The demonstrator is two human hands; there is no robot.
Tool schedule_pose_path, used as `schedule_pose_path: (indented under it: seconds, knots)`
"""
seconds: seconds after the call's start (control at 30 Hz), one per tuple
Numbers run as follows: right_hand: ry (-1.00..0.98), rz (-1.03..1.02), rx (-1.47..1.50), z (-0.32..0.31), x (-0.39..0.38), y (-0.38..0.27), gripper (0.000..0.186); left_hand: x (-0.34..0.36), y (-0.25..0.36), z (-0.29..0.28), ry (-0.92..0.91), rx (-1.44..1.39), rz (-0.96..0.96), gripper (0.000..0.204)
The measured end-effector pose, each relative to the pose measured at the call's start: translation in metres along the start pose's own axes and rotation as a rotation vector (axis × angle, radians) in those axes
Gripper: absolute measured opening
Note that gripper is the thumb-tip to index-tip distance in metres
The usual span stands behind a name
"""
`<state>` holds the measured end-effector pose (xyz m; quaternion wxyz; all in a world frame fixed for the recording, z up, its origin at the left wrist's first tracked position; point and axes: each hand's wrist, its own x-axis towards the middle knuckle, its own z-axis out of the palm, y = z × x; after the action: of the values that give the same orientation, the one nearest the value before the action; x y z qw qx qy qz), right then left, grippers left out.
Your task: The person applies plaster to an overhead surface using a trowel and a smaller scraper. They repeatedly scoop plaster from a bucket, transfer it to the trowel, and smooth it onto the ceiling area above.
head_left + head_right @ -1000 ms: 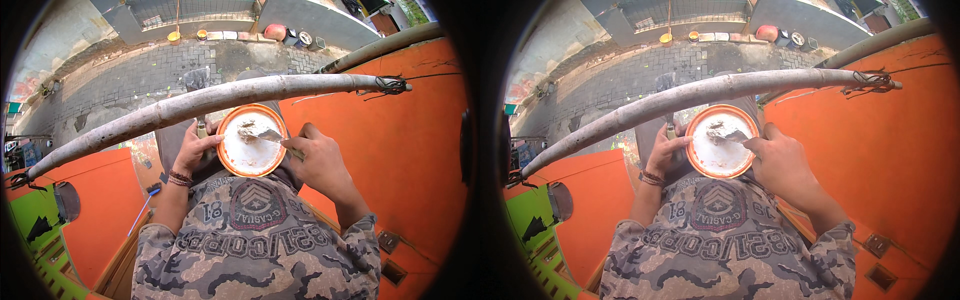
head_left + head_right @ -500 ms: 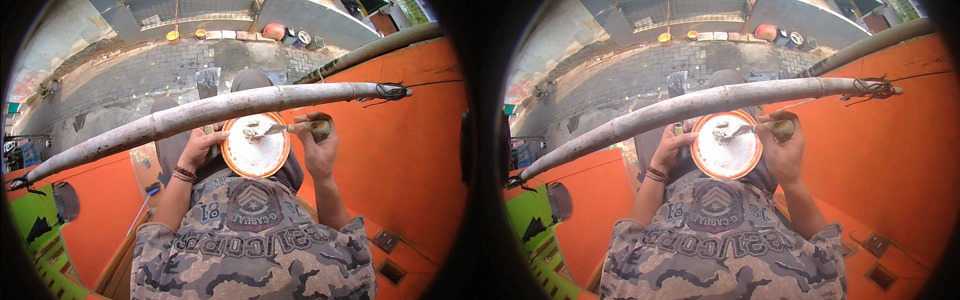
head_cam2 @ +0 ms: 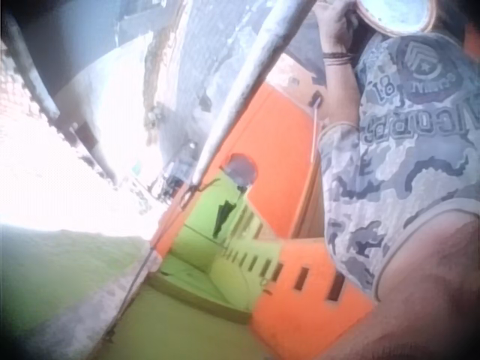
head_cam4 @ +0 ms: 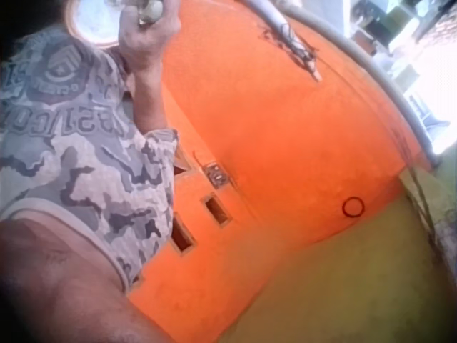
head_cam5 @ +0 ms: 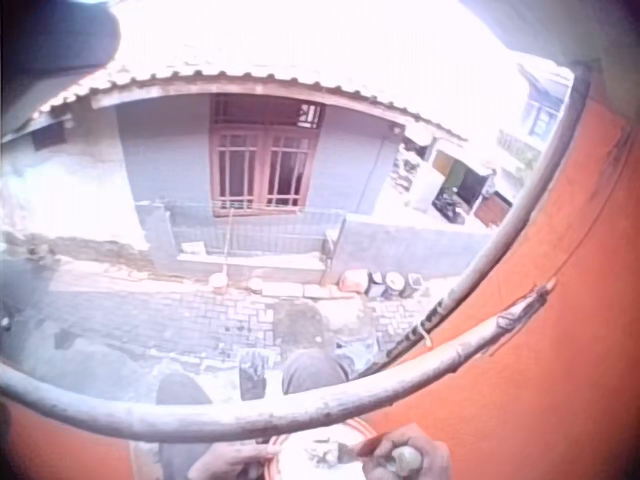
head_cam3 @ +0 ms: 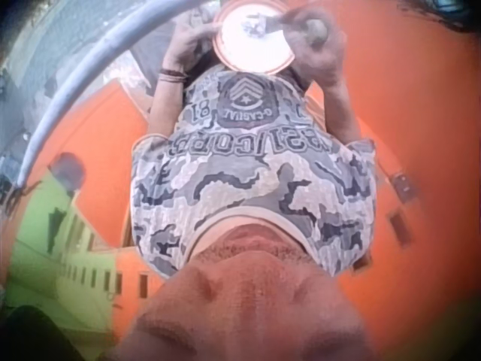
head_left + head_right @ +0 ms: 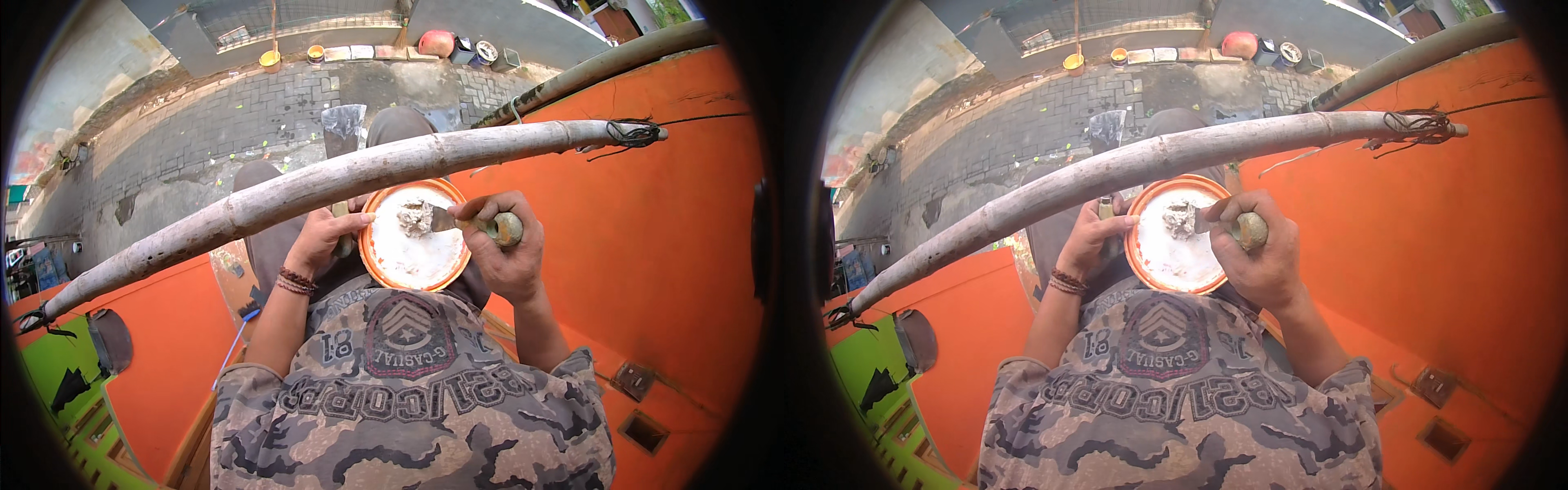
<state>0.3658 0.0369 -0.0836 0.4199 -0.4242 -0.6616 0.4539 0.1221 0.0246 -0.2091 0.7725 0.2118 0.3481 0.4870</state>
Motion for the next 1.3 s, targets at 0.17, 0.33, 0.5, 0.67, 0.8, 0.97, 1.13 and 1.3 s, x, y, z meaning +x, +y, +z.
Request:
schedule_pose_path:
  seconds: [0.17, 0.33, 0.5, 0.67, 0.8, 0.97, 1.13, 1.3]
  knots:
    - [0.113, -0.109, 0.093, -0.007, 0.0, -0.012, 0.019, -0.003, 0.005, 0.01, 0.003, 0.05, 0.064, 0.029]
    - [0.036, -0.038, 0.0, -0.008, -0.007, -0.002, 0.02, -0.004, -0.003, 0.0, 0.046, 0.049, 0.046, 0.031]
    - [-0.011, 0.001, 0.049, -0.002, -0.009, 0.005, 0.019, -0.005, -0.002, 0.004, 0.062, 0.074, 0.095, 0.032]
    - [0.063, 0.145, 0.28, -0.023, -0.008, 0.016, 0.018, -0.007, -0.005, -0.006, 0.061, 0.093, 0.048, 0.03]
    - [0.18, 0.42, 0.312, -0.039, -0.014, 0.012, 0.017, -0.005, -0.011, -0.013, 0.036, 0.036, 0.04, 0.03]
    - [0.219, 0.328, 0.188, -0.058, -0.029, 0.009, 0.019, -0.007, -0.01, -0.003, 0.028, -0.025, 0.095, 0.03]
    - [-0.05, 0.104, -0.065, -0.041, -0.013, -0.024, 0.018, -0.014, 0.011, 0.01, 0.027, 0.033, 0.035, 0.028]
    - [-0.316, -0.11, -0.413, -0.022, 0.014, -0.043, 0.019, -0.01, 0.007, 0.006, 0.039, 0.127, 0.145, 0.028]
